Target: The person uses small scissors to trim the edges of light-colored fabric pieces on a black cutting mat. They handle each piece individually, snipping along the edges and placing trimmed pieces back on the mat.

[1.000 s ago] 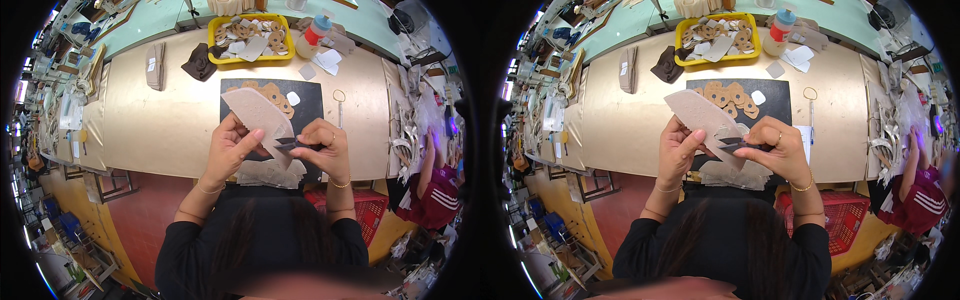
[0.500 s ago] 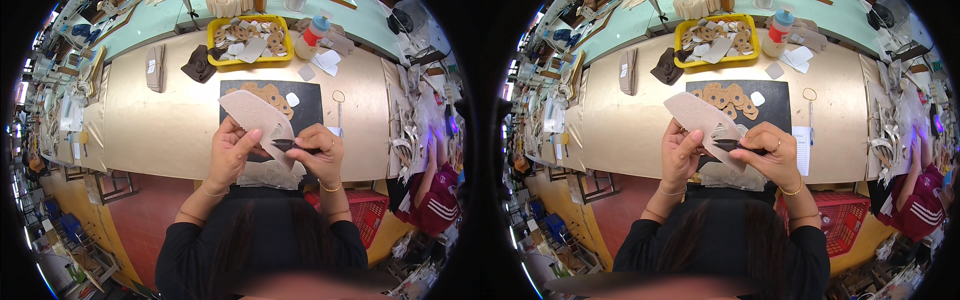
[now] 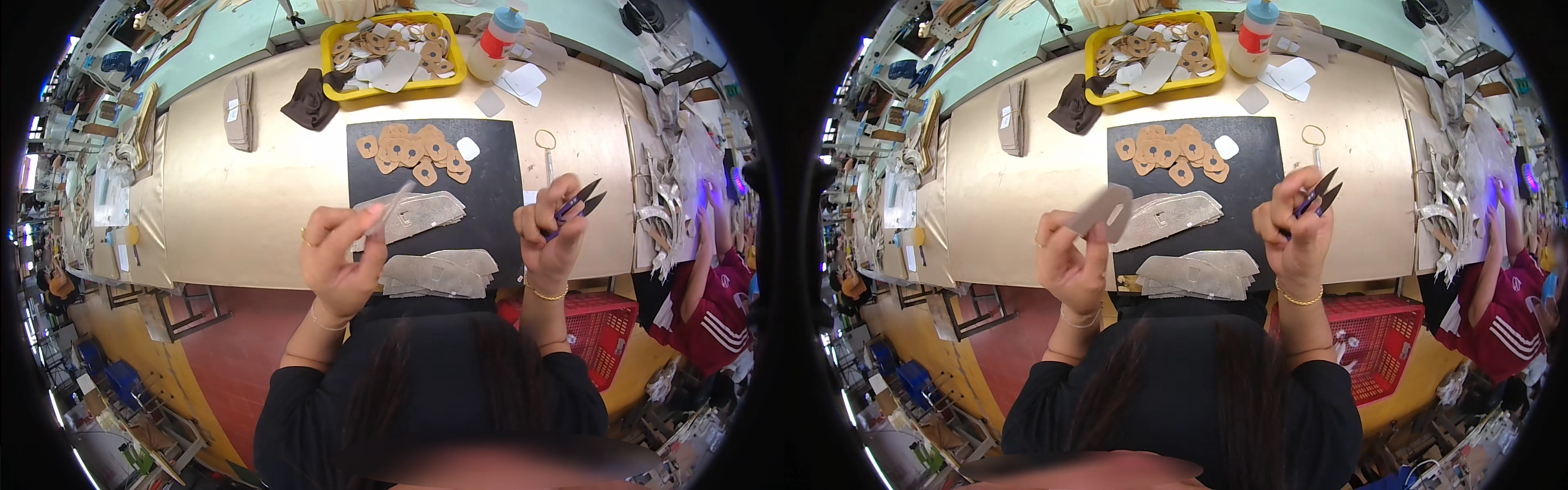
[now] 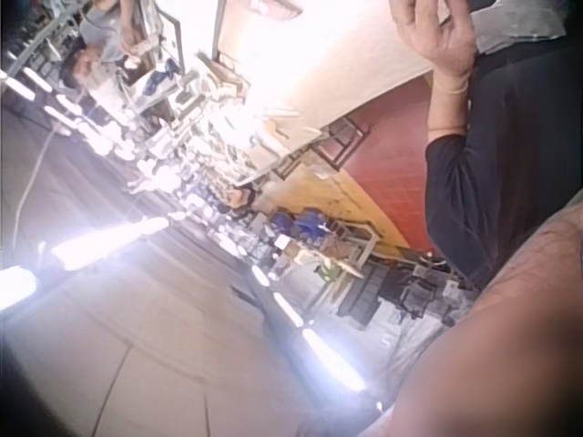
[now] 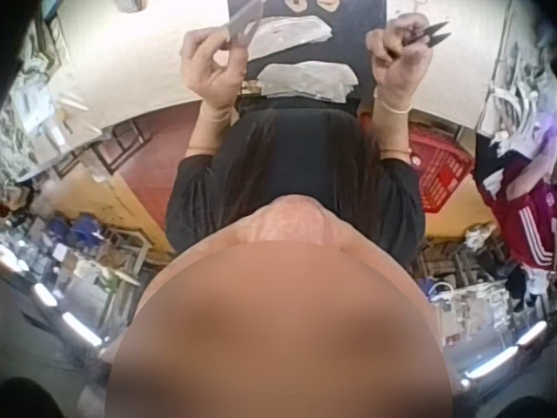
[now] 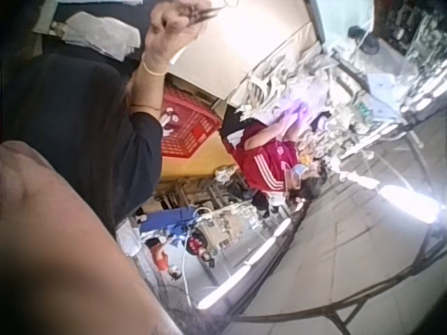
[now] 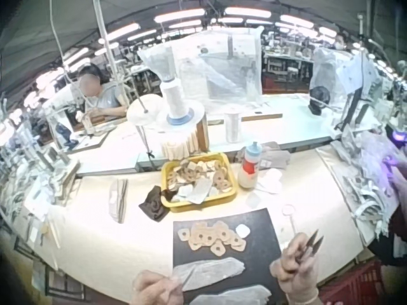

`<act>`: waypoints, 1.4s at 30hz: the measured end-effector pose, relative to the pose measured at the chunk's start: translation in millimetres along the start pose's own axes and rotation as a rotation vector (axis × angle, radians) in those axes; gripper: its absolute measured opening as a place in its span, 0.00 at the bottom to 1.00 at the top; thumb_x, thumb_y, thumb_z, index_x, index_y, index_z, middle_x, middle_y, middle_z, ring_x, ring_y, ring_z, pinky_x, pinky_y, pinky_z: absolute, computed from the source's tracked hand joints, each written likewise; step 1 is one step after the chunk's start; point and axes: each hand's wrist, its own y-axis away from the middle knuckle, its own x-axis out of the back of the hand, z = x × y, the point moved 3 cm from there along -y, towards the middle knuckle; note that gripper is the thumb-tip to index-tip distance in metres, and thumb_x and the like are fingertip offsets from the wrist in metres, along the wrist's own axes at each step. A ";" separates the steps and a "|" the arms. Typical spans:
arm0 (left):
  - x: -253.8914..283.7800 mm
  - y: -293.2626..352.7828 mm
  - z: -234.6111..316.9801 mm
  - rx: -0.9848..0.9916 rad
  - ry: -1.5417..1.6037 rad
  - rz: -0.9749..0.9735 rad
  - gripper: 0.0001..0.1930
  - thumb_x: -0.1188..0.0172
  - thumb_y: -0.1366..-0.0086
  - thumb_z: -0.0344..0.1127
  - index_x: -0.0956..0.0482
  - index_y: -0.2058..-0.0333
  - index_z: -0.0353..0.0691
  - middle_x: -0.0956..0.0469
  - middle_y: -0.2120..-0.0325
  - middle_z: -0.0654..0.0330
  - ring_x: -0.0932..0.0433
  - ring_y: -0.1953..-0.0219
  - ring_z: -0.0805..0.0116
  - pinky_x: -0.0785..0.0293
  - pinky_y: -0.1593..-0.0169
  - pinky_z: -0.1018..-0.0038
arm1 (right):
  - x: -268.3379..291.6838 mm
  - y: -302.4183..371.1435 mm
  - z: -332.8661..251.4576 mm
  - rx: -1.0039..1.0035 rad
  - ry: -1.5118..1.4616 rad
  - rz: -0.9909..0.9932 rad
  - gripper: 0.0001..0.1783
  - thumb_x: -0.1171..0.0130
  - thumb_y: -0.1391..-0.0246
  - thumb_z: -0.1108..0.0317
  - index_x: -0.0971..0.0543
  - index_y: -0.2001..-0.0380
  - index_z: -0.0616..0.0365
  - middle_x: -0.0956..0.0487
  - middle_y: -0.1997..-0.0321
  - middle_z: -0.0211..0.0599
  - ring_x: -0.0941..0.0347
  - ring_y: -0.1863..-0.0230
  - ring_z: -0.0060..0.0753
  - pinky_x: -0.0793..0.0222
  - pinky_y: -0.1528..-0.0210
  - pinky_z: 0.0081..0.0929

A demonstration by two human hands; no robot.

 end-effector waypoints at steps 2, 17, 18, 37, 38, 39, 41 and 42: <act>-4.5 9.1 1.4 -0.080 -0.115 -0.125 0.23 0.37 0.57 0.17 0.18 0.58 0.40 0.28 0.77 0.64 0.28 0.78 0.69 0.31 0.74 0.73 | -15.2 3.6 -5.4 -0.037 -0.080 -0.107 0.18 0.49 0.36 0.49 0.31 0.65 0.53 0.39 0.80 0.24 0.47 0.86 0.16 0.50 0.82 0.20; -73.2 66.8 -52.5 0.183 -0.197 -0.776 0.14 0.32 0.45 0.38 0.22 0.63 0.38 0.26 0.66 0.54 0.25 0.63 0.54 0.29 0.59 0.63 | -93.7 51.8 -22.9 -0.503 -1.059 -1.248 0.39 0.54 0.34 0.55 0.54 0.30 0.66 0.58 0.27 0.68 0.71 0.25 0.64 0.70 0.27 0.51; -71.4 63.6 -55.6 0.165 -0.289 -0.688 0.15 0.31 0.47 0.37 0.23 0.63 0.38 0.27 0.64 0.54 0.26 0.61 0.54 0.29 0.57 0.63 | -92.9 50.2 -23.2 -0.434 -1.085 -1.207 0.37 0.56 0.34 0.57 0.54 0.30 0.64 0.57 0.28 0.69 0.71 0.25 0.66 0.69 0.28 0.53; -59.7 49.0 -98.1 0.512 -0.100 -0.686 0.07 0.44 0.35 0.32 0.25 0.64 0.34 0.23 0.73 0.55 0.24 0.72 0.60 0.28 0.63 0.67 | -100.6 41.1 -21.7 -0.507 -1.096 -1.105 0.20 0.56 0.42 0.81 0.40 0.46 0.61 0.52 0.31 0.78 0.63 0.27 0.72 0.62 0.29 0.51; -56.3 50.6 -102.4 0.627 -0.036 -0.623 0.07 0.46 0.34 0.31 0.26 0.64 0.33 0.22 0.74 0.54 0.25 0.74 0.63 0.28 0.66 0.69 | -99.1 41.8 -20.7 -0.526 -1.061 -1.155 0.18 0.55 0.42 0.81 0.39 0.48 0.61 0.52 0.31 0.79 0.62 0.27 0.73 0.60 0.30 0.51; -52.4 52.2 -106.0 0.735 0.036 -0.552 0.07 0.48 0.32 0.31 0.27 0.64 0.33 0.21 0.75 0.54 0.25 0.76 0.65 0.29 0.68 0.70 | -97.4 44.7 -20.4 -0.572 -1.004 -1.252 0.19 0.55 0.41 0.79 0.41 0.47 0.62 0.54 0.31 0.78 0.62 0.27 0.72 0.60 0.30 0.49; -43.4 51.1 -108.9 0.778 0.148 -0.428 0.07 0.49 0.31 0.32 0.28 0.64 0.33 0.20 0.73 0.57 0.25 0.73 0.75 0.30 0.69 0.77 | -91.0 42.9 -19.1 -0.472 -0.956 -1.300 0.21 0.56 0.39 0.74 0.44 0.45 0.65 0.58 0.31 0.78 0.64 0.27 0.71 0.60 0.29 0.47; -37.7 50.0 -109.7 0.825 0.215 -0.344 0.07 0.48 0.31 0.32 0.29 0.64 0.32 0.20 0.72 0.57 0.24 0.72 0.75 0.30 0.68 0.77 | -88.0 43.1 -17.7 -0.415 -0.907 -1.416 0.30 0.57 0.38 0.68 0.52 0.39 0.70 0.63 0.29 0.73 0.70 0.26 0.64 0.67 0.28 0.43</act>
